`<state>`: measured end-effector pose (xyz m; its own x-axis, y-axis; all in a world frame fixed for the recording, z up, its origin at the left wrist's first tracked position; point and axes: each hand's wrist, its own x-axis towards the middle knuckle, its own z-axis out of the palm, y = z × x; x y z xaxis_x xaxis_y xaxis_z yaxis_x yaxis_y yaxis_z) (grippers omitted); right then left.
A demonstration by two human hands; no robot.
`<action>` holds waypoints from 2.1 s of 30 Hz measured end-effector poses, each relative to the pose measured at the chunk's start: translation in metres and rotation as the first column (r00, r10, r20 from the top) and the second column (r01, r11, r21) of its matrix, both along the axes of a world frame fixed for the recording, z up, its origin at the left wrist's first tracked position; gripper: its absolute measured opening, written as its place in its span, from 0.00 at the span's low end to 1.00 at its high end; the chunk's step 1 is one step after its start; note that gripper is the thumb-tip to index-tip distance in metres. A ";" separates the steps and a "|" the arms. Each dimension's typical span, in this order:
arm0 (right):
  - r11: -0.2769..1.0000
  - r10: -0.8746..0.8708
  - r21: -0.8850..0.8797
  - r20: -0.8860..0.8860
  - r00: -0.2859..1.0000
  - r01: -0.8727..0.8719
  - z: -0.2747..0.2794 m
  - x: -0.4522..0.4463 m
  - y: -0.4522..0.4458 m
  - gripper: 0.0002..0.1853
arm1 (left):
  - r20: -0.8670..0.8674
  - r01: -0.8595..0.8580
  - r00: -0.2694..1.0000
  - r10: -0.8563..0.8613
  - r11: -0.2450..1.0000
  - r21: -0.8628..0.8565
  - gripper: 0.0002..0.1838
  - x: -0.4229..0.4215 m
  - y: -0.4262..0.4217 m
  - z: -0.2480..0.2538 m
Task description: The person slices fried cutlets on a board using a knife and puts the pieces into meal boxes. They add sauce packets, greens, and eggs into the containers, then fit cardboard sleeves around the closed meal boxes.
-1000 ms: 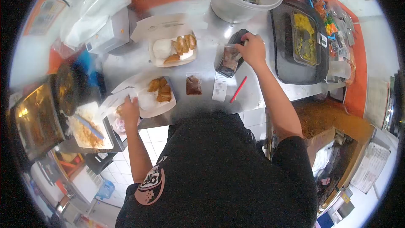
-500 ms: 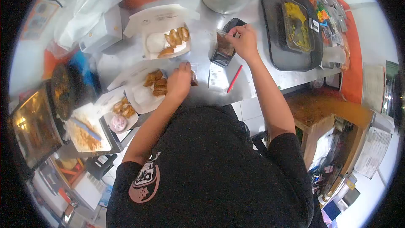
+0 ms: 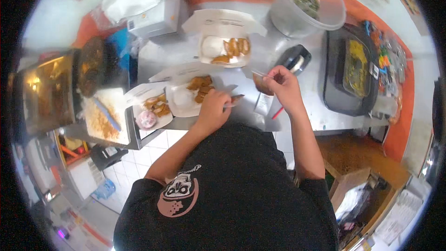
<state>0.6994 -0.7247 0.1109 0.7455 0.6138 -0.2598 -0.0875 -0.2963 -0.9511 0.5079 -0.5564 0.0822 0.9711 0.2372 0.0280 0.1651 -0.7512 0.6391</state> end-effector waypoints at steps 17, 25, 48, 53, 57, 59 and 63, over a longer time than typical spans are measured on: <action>0.683 -0.712 0.222 -0.005 0.702 0.695 -0.005 0.006 -0.082 0.13 | -0.160 -0.464 0.886 0.436 0.825 -0.324 0.22 -0.050 0.060 0.052; 0.232 -0.972 0.126 -0.010 0.235 0.964 -0.018 -0.094 -0.219 0.09 | 0.401 0.647 0.348 -0.847 -0.092 -0.757 0.31 -0.026 0.015 0.115; 0.086 -0.989 0.323 -0.083 0.119 0.942 -0.057 0.182 -0.556 0.07 | -0.333 0.192 0.247 -0.910 0.382 -0.904 0.11 0.201 -0.320 -0.018; 0.194 -0.981 0.550 0.106 0.162 0.812 -0.012 0.320 -0.597 0.06 | -0.517 0.170 0.406 -0.754 0.618 -0.768 0.14 0.224 -0.298 0.010; 0.563 -0.748 -0.027 0.407 0.524 0.826 -0.013 0.476 -0.674 0.16 | -0.534 -0.142 0.692 -0.485 0.635 -0.760 0.17 0.222 -0.296 0.027; 0.648 -0.658 -0.333 0.208 0.723 0.685 -0.048 0.545 -0.699 0.16 | -0.543 -0.227 0.742 -0.393 0.614 -0.756 0.16 0.226 -0.304 0.028; 0.625 -0.533 -0.674 0.001 0.846 0.394 -0.063 0.590 -0.684 0.17 | -0.478 -0.303 0.838 -0.263 0.504 -0.809 0.16 0.224 -0.322 0.018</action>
<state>1.2898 -1.4090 0.0480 0.7794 -0.1618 -0.6052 -0.5319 -0.6812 -0.5030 0.7318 -0.8784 0.1005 0.7550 -0.1127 -0.6460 0.6556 0.1038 0.7480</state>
